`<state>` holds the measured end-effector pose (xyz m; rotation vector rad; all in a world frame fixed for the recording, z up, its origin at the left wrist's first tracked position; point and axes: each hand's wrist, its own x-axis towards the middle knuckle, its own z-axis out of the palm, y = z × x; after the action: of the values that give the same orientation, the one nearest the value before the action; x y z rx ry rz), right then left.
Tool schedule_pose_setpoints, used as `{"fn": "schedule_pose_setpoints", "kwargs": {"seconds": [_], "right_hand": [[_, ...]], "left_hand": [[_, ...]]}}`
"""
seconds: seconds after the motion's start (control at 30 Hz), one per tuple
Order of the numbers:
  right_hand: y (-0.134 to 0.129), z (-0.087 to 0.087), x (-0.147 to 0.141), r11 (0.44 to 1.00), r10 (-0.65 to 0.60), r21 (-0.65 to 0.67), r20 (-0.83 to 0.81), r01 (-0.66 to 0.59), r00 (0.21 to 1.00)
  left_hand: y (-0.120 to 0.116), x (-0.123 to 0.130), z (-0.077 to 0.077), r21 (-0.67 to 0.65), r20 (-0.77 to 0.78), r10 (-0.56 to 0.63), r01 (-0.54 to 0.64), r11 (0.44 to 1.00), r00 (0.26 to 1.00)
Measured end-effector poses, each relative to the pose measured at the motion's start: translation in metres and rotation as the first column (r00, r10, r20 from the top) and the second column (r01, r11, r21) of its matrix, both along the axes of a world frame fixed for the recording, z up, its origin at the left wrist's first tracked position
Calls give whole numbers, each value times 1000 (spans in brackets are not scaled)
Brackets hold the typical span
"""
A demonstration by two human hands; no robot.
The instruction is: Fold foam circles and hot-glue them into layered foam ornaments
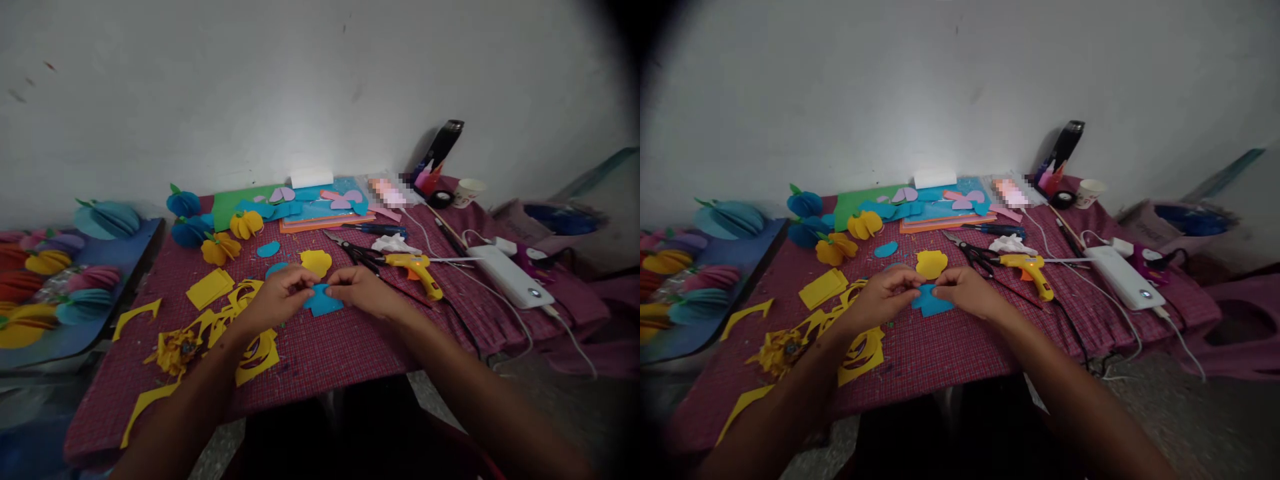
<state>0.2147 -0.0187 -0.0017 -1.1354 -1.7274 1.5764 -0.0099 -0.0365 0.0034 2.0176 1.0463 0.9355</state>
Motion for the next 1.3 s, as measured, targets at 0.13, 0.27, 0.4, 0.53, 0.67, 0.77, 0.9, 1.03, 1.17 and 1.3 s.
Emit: {"fn": "schedule_pose_setpoints", "kwargs": {"seconds": [0.13, 0.27, 0.4, 0.53, 0.67, 0.77, 0.9, 1.03, 1.17, 1.3], "right_hand": [[0, -1, 11, 999, -50, -8, 21, 51, 998], [3, -6, 19, 999, -41, 31, 122, 38, 992], [4, -11, 23, 988, -15, 152, 219, -19, 976], [2, -11, 24, 961, -12, 266, 335, -82, 942], [2, -8, 22, 948, -12, 294, 415, -122, 910], [4, -7, 22, 949, -4, 283, 444, -136, 896], [6, -6, 21, 947, -6, 286, 469, -145, 883], [5, -6, 21, 941, -23, 304, 487, -145, 873], [3, -6, 21, 935, -25, 317, 506, -158, 862], [2, -4, 19, 932, -40, 325, 533, -160, 845]], "left_hand": [[-1, 5, -7, -143, 10, 38, -36, 989, 999], [-2, 11, -12, -310, 6, 33, -29, 950, 999], [-2, 14, -16, -360, 6, 35, -31, 932, 999], [1, 13, -22, -400, 14, 27, -19, 916, 1000], [2, 12, -24, -438, 8, 24, -18, 899, 1000], [2, 12, -22, -425, -32, 18, -30, 905, 999], [1, 14, -18, -394, -102, 6, -46, 918, 995], [1, 14, -18, -390, -122, -5, -43, 920, 993], [1, 15, -16, -390, -142, -6, -50, 919, 990], [0, 16, -12, -389, -139, -17, -38, 921, 990]]}}
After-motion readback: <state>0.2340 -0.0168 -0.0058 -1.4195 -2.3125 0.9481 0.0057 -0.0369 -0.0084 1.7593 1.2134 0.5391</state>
